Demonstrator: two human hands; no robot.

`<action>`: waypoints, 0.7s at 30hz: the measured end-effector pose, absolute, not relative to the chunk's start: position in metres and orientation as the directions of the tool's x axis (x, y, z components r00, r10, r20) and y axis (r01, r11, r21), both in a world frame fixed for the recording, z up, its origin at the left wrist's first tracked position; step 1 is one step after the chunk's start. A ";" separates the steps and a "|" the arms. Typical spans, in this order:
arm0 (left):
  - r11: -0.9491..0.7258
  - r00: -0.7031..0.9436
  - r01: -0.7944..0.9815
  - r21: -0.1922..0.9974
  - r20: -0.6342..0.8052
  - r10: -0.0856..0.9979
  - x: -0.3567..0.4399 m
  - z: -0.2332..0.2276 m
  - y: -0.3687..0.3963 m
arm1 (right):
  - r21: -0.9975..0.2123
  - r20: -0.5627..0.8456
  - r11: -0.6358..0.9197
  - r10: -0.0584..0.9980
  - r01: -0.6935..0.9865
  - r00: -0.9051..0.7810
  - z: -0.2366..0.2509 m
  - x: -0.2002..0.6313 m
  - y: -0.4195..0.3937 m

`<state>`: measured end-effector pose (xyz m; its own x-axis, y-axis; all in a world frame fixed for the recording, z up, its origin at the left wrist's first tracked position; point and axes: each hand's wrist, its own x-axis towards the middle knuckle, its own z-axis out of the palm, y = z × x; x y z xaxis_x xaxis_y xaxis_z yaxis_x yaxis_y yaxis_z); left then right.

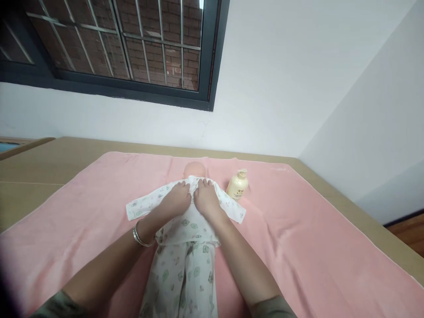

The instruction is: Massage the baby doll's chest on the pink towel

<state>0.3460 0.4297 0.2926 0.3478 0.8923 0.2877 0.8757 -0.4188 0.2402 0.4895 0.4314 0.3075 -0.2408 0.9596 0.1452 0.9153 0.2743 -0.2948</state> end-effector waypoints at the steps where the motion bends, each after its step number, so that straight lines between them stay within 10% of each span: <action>1: -0.413 0.345 0.878 0.241 0.279 0.896 0.344 0.294 0.434 | -0.282 0.133 0.278 0.959 0.918 -0.250 0.310 0.485 0.425; 9: -0.254 0.125 0.906 0.339 0.359 0.925 0.348 0.277 0.447 | -0.340 0.153 0.290 0.956 0.895 -0.251 0.317 0.479 0.415; 21: -0.318 0.225 0.907 0.275 0.323 0.919 0.355 0.293 0.425 | -0.441 0.078 0.184 0.983 0.879 -0.167 0.302 0.497 0.441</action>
<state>0.3548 0.4255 0.2928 0.2248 0.9194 0.3227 0.9074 -0.3183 0.2746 0.4970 0.4406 0.3016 -0.1670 0.9829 0.0779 0.8785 0.1842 -0.4407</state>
